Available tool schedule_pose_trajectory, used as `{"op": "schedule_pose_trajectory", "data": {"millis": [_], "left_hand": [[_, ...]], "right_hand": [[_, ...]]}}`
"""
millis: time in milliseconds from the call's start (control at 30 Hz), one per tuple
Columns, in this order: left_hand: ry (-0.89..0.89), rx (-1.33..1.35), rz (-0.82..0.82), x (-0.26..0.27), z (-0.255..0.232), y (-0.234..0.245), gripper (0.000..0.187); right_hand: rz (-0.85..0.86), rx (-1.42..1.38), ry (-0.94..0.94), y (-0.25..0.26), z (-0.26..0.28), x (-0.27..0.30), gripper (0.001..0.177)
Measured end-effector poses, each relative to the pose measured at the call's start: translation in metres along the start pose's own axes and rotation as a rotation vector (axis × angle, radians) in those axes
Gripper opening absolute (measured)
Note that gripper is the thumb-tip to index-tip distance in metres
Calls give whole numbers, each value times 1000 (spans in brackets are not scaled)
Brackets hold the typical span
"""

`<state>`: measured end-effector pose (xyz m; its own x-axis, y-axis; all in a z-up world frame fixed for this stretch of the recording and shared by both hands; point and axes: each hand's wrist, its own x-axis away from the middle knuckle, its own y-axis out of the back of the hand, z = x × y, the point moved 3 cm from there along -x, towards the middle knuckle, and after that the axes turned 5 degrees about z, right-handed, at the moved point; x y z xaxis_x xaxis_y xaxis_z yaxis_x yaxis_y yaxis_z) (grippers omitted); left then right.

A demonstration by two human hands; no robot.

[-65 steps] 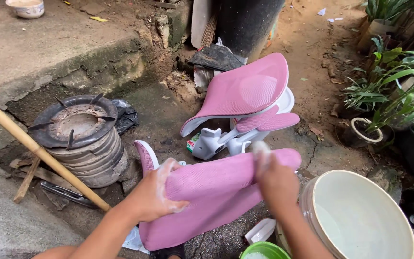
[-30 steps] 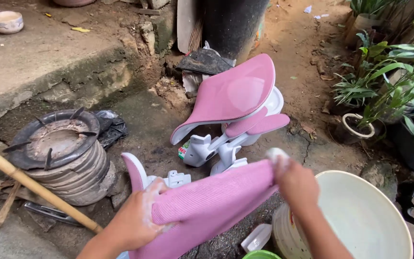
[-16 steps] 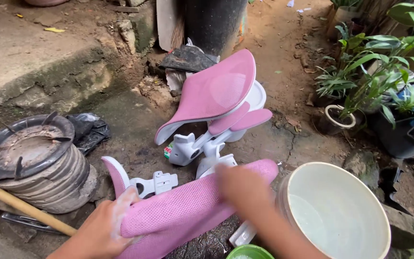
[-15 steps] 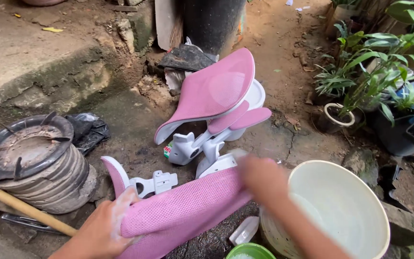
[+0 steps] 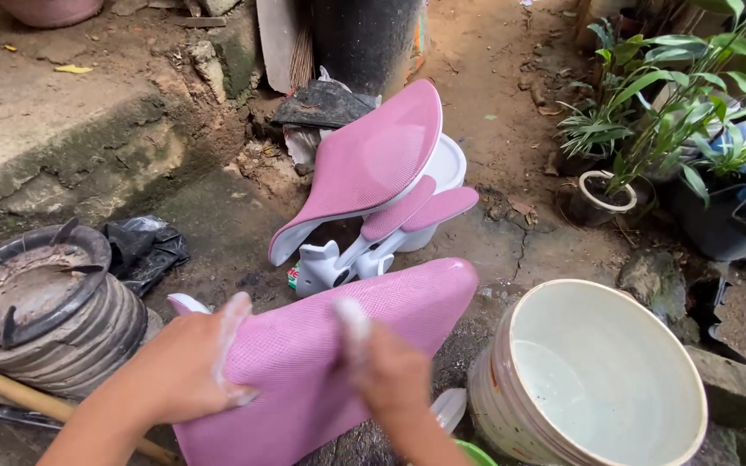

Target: Scrubbing a pink chair cushion with soapy water and a cloth in an outdoor backyard setting.

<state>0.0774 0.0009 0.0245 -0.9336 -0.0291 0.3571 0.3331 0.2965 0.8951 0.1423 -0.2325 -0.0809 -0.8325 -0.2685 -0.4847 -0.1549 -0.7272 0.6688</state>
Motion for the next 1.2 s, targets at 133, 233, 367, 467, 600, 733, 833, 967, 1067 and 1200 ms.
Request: {"op": "schedule_pose_trajectory", "data": {"millis": [133,233,367,467,600,733,833,967,1067,1200], "left_hand": [[96,-67,182,-3,-41,27,111],[2,-25,160,-14,-27,17,111],[-86,-95,167,-32,4,10,115],[93,-231,246,-34,2,22,98],[189,-205,285,-43,30,17,113],[203,-156,330,-50,16,35,83],[11,-186,174,-68,90,1,119],[222,-287,348,-63,7,43,91],[287,-334,385,-65,-1,44,84],[176,-287,300,-69,-18,46,99]], "right_hand": [[-34,54,-519,18,-102,-43,35],[-140,-120,-703,8,-126,-57,42],[-340,-267,-528,-50,-65,-20,43],[19,-145,154,-106,-2,26,44],[-106,-157,344,-103,-41,1,32],[-133,-107,-669,-62,-151,-57,48],[81,53,-719,-45,-186,-57,52],[136,-66,-827,-55,-186,16,54],[465,-387,-924,-94,-218,105,52],[941,-410,-696,-141,-270,201,56]]}}
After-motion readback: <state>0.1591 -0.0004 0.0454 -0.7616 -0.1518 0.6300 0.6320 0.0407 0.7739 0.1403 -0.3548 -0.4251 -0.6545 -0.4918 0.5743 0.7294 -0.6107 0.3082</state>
